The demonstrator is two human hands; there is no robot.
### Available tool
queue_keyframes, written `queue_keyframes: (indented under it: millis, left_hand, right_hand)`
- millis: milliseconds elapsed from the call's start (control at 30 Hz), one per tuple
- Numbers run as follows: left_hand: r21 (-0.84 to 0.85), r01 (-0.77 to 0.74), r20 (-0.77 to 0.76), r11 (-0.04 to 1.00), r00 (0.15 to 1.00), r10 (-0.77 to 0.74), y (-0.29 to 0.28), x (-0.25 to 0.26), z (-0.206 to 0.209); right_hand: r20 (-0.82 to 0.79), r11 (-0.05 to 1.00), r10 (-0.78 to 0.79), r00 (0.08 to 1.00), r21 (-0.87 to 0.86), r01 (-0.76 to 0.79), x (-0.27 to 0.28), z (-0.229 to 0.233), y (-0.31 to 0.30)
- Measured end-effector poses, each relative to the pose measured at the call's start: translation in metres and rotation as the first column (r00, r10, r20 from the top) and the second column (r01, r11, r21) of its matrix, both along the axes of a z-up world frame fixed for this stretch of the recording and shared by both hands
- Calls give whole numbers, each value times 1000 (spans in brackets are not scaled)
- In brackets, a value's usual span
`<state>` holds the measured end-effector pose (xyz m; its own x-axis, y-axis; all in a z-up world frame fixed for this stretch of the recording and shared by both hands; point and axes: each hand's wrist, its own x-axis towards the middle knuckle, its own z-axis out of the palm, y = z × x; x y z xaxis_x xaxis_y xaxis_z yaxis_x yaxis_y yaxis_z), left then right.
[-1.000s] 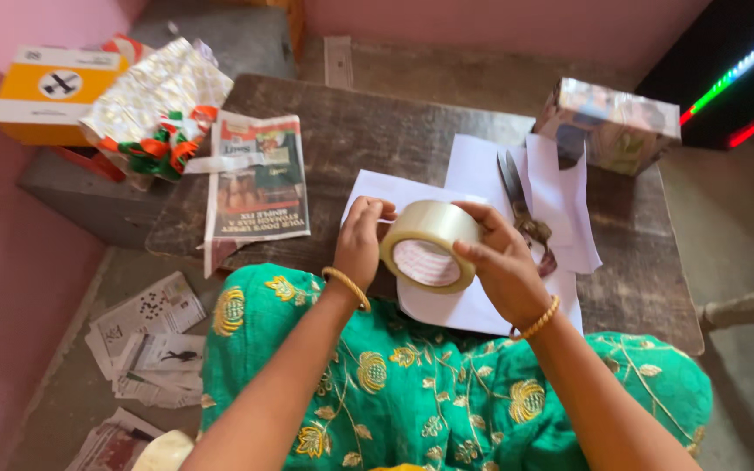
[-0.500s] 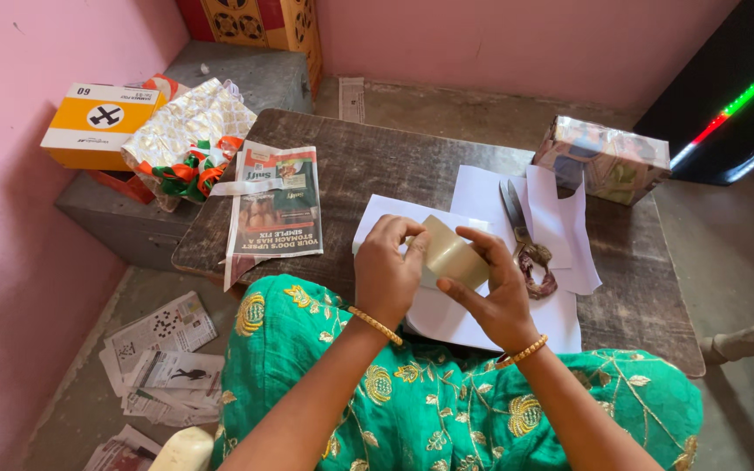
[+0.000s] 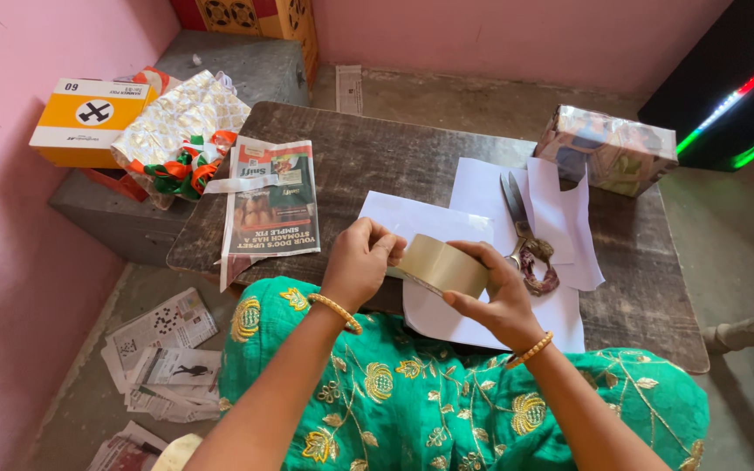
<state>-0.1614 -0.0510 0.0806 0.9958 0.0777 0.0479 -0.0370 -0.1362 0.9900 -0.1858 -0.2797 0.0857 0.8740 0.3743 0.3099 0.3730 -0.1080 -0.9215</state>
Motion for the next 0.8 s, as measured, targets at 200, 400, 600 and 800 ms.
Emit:
queue_keyframes:
  millis: [200,400,600,800]
  left_hand:
    - [-465,108,-175,879,962,-211,5,24,-2]
    - [-563,124,-155,817,955,-251,-27,104,5]
    - [-529,112,-198,841,947,-251,-74,194,-17]
    - [101,-95,-234,990,965,116,-143,238,-59]
  right_hand:
    - [101,989,-95,990,-104,105,15,-4,-19]
    - [143,947,-216,966,-211,243,85,-1,-72]
    - [-22,971,-171,985,-176,165,171,-31,-117]
    - [75,404,-650,756,-808,428,179,-82,-124]
